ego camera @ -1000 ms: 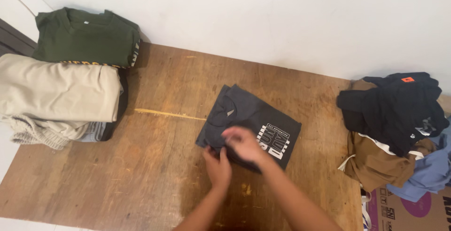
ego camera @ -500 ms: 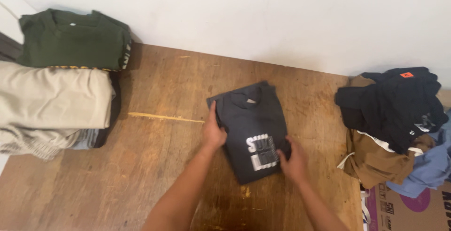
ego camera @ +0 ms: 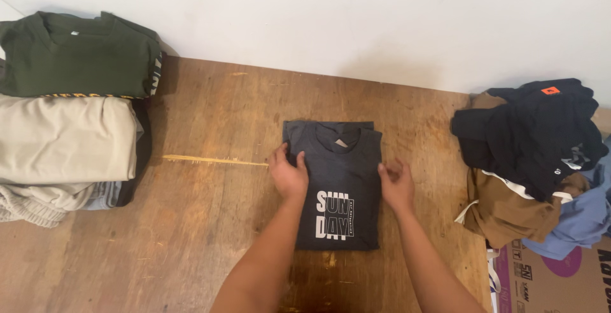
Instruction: The person folds a dark gray t-shirt on a wooden table, then places it on a stack of folded clothes. They then pick up a black t-shirt, lay it flat, and begin folding it.
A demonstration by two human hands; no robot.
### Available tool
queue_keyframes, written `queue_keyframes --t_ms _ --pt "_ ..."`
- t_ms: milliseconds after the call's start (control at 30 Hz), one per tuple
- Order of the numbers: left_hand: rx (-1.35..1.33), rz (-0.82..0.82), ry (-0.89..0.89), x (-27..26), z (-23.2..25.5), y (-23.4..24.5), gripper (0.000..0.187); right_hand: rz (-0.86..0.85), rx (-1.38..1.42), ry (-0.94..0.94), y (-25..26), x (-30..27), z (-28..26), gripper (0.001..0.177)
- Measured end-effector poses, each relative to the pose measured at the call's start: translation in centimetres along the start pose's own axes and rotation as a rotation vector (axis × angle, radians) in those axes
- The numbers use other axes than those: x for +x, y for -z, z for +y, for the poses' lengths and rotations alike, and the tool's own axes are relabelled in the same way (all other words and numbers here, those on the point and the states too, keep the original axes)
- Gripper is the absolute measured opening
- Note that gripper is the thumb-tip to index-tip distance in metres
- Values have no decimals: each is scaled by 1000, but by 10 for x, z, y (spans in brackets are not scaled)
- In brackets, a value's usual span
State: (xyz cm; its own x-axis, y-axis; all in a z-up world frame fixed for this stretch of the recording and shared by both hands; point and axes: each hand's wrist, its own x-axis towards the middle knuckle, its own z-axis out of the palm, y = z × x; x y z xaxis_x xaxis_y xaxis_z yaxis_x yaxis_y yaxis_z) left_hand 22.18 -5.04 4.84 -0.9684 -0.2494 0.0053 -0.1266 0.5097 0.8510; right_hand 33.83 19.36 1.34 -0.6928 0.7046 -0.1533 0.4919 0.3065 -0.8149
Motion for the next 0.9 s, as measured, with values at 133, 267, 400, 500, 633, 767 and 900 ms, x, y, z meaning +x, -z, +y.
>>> queue_keyframes --t_ms 133,267,400,500,633,767,900 --pt "-46 7 18 4 3 -7 60 42 51 -87 -32 46 3 72" --pt "79 -89 115 17 6 -8 50 48 -43 38 -48 54 3 57" --pt "154 -136 124 25 6 -10 30 41 -132 54 -51 42 -9 41" --pt "15 -43 43 20 2 -14 24 91 -111 84 -49 32 -28 36" --pt "-134 64 -84 10 -14 -18 22 130 -57 92 -43 25 -52 30" --pt "-355 3 -12 16 -31 -29 23 121 -72 54 -44 28 -54 29" --pt "-459 -111 64 39 -42 -36 31 103 -13 7 -53 45 -28 30"
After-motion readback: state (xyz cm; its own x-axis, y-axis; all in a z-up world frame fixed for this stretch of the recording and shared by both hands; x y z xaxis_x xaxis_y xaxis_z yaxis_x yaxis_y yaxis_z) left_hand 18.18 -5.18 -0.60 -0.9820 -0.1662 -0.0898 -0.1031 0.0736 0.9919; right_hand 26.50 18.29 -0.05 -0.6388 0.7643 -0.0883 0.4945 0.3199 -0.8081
